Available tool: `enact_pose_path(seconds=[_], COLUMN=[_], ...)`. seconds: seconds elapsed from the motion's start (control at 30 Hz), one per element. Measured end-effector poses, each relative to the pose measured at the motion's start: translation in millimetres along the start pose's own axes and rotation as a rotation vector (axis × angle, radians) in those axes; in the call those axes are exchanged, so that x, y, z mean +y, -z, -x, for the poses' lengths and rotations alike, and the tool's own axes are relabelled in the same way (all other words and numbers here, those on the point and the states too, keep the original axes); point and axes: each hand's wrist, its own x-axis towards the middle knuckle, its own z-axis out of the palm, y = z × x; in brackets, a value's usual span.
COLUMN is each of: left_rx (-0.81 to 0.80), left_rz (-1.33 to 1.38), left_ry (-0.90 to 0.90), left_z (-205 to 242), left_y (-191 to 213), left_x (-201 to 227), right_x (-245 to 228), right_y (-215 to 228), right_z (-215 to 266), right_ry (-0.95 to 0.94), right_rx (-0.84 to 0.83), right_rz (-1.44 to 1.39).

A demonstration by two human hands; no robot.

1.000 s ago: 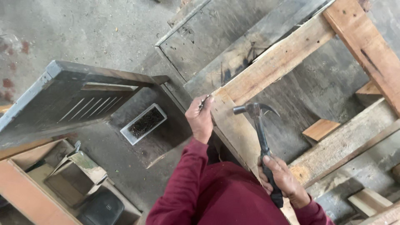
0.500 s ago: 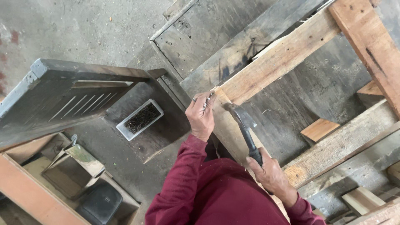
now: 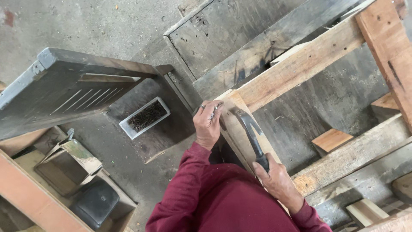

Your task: The person arranges wooden planks on a workbench to form a rectangular frame. They then retrieve nails from a container and use a hammer to fasten the planks together, securing the frame structure.

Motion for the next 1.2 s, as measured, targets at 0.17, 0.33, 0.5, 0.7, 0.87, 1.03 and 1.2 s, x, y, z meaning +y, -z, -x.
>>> enact_pose_path(seconds=[0.17,0.33,0.5,0.7,0.87,1.03,1.2], left_rx=[-0.007,-0.074,-0.090,-0.074,-0.089,-0.122,-0.059], left_rz=[-0.002,0.004,0.040,0.028,0.086,0.075,0.197], left_ry=[-0.095,-0.191,-0.105,-0.099,-0.110,-0.106,0.246], left_z=[1,-1,11,12,8,6,0], left_y=[-1,1,-1,-1,0,5,20], left_x=[-8,-18,-24,-26,-24,-25,-31], right_x=[-2,-15,-25,-27,-19,-22,-22], right_y=[-3,6,13,18,13,0,16], right_z=[-2,9,24,9,13,5,6], right_ry=[0.119,0.005,0.501,0.091,0.355,0.063,0.060], right_rx=[0.101,0.038,0.175,0.023,0.184,0.044,-0.013], right_rz=[-0.052,-0.222,-0.187,0.027,-0.051,-0.127,-0.653])
